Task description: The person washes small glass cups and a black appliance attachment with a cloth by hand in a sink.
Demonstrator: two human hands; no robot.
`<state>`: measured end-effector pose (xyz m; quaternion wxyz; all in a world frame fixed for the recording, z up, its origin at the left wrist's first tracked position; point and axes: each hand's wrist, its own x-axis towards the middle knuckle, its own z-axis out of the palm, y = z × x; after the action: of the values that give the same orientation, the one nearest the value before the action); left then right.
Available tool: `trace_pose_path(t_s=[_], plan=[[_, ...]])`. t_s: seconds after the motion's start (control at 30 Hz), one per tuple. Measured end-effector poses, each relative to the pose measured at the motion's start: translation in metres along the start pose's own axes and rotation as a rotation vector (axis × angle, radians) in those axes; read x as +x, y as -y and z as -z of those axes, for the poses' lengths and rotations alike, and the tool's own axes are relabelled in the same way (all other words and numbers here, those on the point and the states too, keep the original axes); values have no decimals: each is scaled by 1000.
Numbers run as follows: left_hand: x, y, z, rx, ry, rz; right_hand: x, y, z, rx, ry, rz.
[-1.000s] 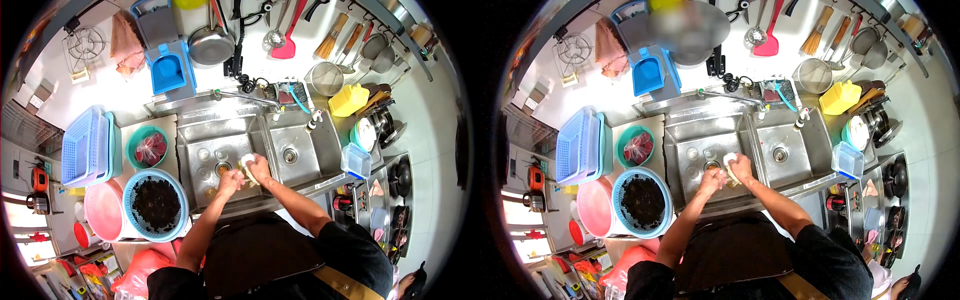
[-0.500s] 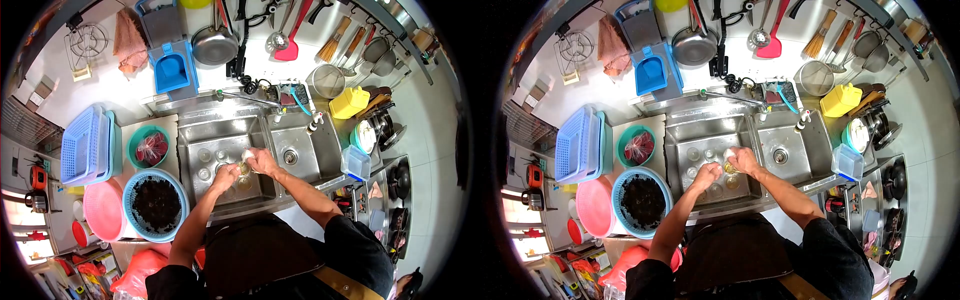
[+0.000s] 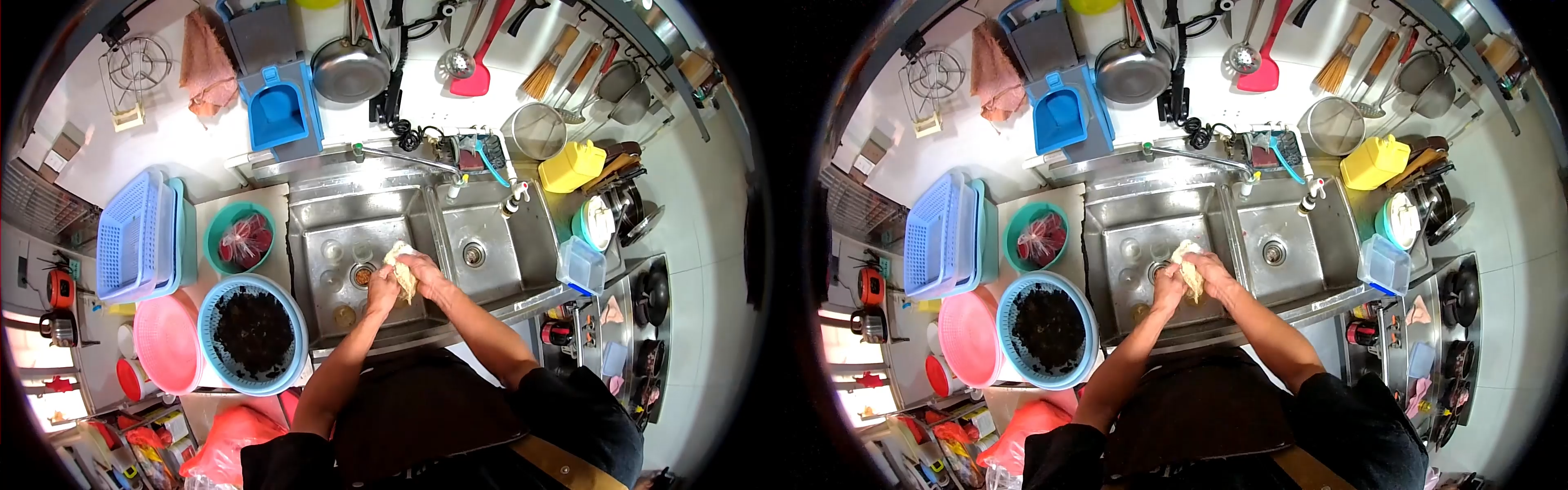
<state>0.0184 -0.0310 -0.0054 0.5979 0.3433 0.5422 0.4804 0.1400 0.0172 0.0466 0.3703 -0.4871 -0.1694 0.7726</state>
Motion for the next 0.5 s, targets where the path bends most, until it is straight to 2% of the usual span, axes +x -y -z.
trace_pose_path(t_s=[0.03, 0.13, 0.17, 0.27, 0.3, 0.4, 0.5], plan=[[-1, 4, 3, 69, 25, -39, -2, 3, 3, -49, 60, -43], [-12, -2, 7, 18, 149, 155, -4, 7, -5, -191, -28, 27], [-15, -7, 5, -6, 112, 145, -6, 6, -11, -177, -112, 36], [-15, -8, 5, 44, 89, 75, -2, -5, -5, -47, -103, 10], [-20, -20, 0, 8, 28, 109, -8, -3, -7, -28, -80, 2], [-18, -28, 4, 95, 28, 119, -8, -9, -8, -78, -67, 36], [-13, -7, 6, -9, 107, 115, -16, 12, 3, -221, 142, -217]])
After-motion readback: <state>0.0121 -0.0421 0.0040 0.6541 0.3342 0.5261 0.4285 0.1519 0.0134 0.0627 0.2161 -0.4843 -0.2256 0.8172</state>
